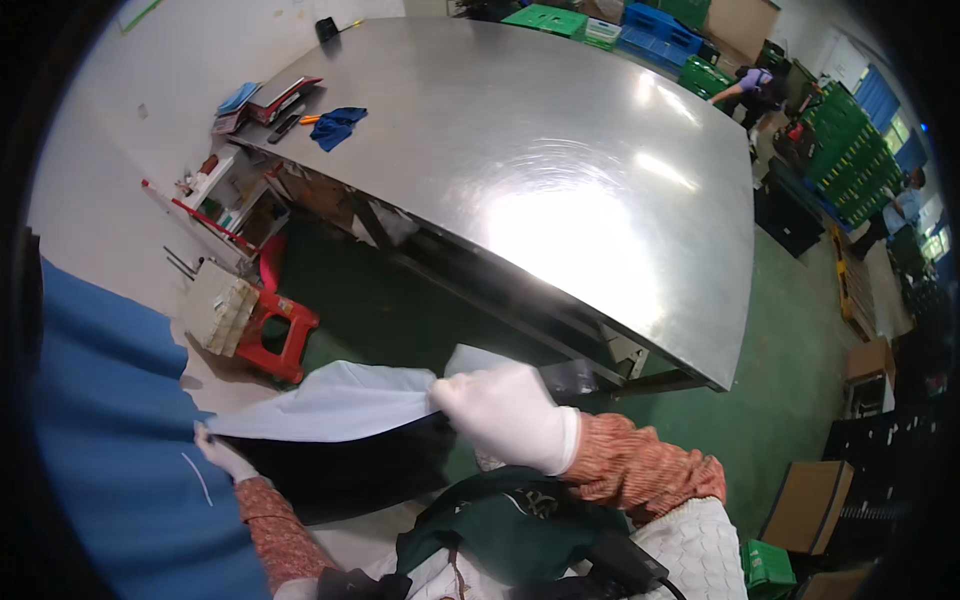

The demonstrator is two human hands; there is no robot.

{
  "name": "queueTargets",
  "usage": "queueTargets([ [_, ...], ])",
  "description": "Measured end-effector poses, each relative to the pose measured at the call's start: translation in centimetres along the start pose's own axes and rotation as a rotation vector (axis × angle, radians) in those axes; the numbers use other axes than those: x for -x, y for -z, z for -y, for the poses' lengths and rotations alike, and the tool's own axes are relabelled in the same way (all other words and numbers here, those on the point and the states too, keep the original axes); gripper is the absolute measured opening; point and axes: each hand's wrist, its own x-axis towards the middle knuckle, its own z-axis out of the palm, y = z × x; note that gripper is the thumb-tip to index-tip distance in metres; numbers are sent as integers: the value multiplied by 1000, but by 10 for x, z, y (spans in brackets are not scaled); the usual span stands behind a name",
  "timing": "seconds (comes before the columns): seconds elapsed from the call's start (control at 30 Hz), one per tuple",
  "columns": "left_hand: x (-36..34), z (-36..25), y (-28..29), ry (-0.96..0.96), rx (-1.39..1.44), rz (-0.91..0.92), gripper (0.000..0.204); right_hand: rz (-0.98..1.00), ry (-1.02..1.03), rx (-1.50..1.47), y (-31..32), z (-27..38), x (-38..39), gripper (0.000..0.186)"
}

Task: Place a black plastic liner or bag onto a metal preparation table and smooth it out.

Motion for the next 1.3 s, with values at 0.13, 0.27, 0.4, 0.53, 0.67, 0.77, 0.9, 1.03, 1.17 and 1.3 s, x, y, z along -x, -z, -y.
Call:
queueTargets([
  [0.13, 16, -84, -78, -547, -840, 395, 13, -214, -193, 29, 47, -28, 20, 20],
  [0.27, 53, -26, -128, -435, -1060, 762, 21, -180, -381, 273, 87, -42, 60, 21],
  [0.4, 81, 70, -140, -237, -996, 1110, 10, -185, -519, 451, 121, -34, 96, 21],
  [0.53, 131, 126, -161, -122, -921, 1251, 4, -200, -727, 641, 160, -27, 131, 22],
  [0.67, 152, 158, -182, 101, -945, 1237, 8, -117, -844, 786, 185, -26, 151, 22],
  [0.77, 166, 128, -244, -253, -841, 1134, 9, -65, -883, 895, 206, -40, 158, 19],
  [0.9, 133, 39, -339, -765, -801, 820, 15, -87, -889, 916, 226, -91, 149, 13],
  [1.03, 132, -12, -430, -950, -515, 602, 23, -85, -908, 1001, 240, -163, 141, 9],
  [1.17, 145, 25, -518, -1177, -520, 741, 18, -52, -984, 1043, 236, -265, 139, 13],
  [1.3, 144, 116, -593, -1026, -461, 984, 15, -82, -993, 1057, 227, -385, 136, 12],
])
